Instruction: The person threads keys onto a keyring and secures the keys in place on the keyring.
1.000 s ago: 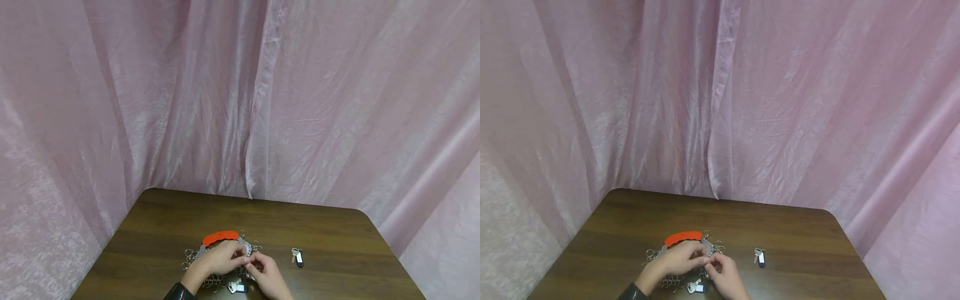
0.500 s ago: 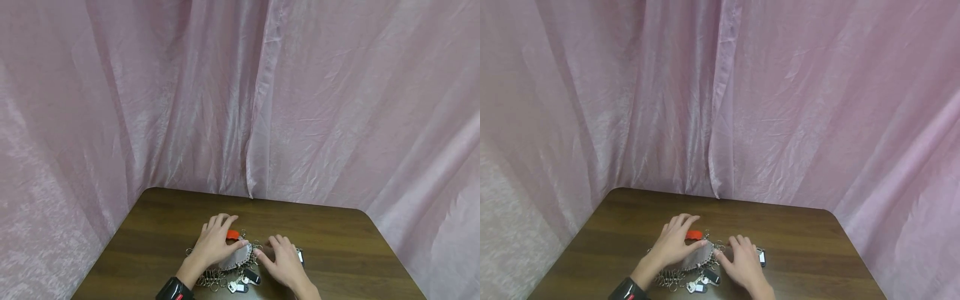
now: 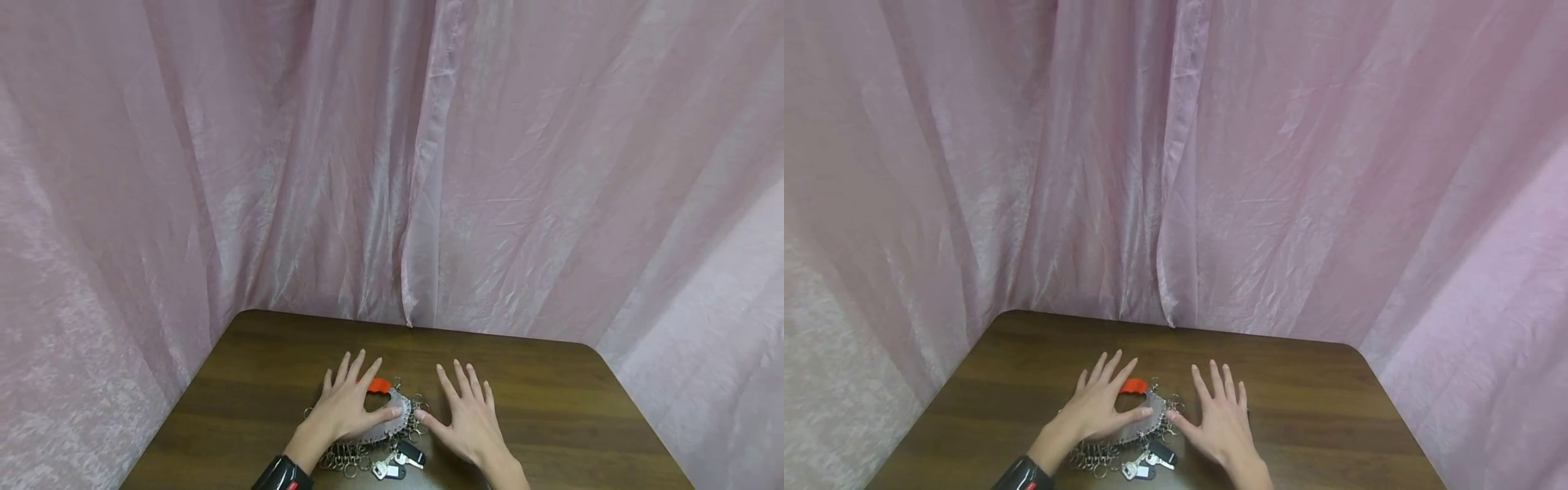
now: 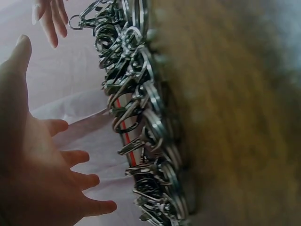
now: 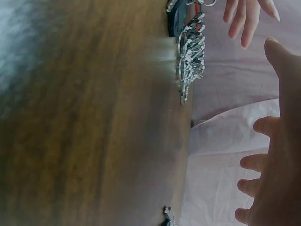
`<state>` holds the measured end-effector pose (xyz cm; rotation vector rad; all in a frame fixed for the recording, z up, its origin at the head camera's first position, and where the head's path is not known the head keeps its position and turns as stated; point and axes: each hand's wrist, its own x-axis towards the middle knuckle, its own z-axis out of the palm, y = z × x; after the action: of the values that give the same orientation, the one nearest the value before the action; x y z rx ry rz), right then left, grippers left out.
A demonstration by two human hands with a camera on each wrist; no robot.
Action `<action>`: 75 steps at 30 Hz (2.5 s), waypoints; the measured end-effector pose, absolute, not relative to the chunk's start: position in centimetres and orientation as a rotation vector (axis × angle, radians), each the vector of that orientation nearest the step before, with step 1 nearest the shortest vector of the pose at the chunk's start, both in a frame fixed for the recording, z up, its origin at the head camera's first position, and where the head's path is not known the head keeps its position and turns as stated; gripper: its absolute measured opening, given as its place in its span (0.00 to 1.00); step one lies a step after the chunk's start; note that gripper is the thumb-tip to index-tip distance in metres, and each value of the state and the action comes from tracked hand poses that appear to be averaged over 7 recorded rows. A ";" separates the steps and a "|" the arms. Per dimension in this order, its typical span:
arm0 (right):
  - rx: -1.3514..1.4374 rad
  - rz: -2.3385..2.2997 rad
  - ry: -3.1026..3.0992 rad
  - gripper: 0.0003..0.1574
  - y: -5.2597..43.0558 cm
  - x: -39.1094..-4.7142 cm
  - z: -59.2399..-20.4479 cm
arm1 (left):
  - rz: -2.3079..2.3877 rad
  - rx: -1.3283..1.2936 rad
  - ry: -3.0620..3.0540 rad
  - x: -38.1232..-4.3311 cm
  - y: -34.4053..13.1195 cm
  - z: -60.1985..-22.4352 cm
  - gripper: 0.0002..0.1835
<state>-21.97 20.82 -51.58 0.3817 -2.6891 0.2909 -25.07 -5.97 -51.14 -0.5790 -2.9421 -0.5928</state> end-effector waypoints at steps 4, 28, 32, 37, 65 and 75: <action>0.379 0.276 -2.714 0.59 21.2 -21.8 -51.8 | -0.622 -0.592 -2.978 -25.0 -5.9 -51.5 0.58; 0.191 0.254 -2.856 0.61 27.2 -22.0 -53.3 | -0.573 -0.851 -2.974 -25.1 -1.1 -51.7 0.55; 0.170 0.251 -2.882 0.61 27.7 -22.0 -53.4 | -0.558 -0.897 -2.996 -25.2 -0.5 -51.7 0.55; 0.153 0.268 -2.873 0.57 28.0 -21.9 -53.4 | -0.516 -0.958 -3.016 -24.9 -0.2 -51.9 0.52; 0.213 0.455 -2.706 0.16 29.2 -22.9 -53.6 | -0.411 -0.954 -2.874 -25.3 1.1 -52.2 0.24; 0.191 0.477 -2.735 0.14 29.1 -22.8 -53.6 | -0.402 -0.926 -2.855 -25.4 1.7 -52.2 0.16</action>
<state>-22.77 29.09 -53.58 0.1906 -2.7349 0.4765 -25.43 1.69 -52.16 -0.9261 -2.8547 -0.4019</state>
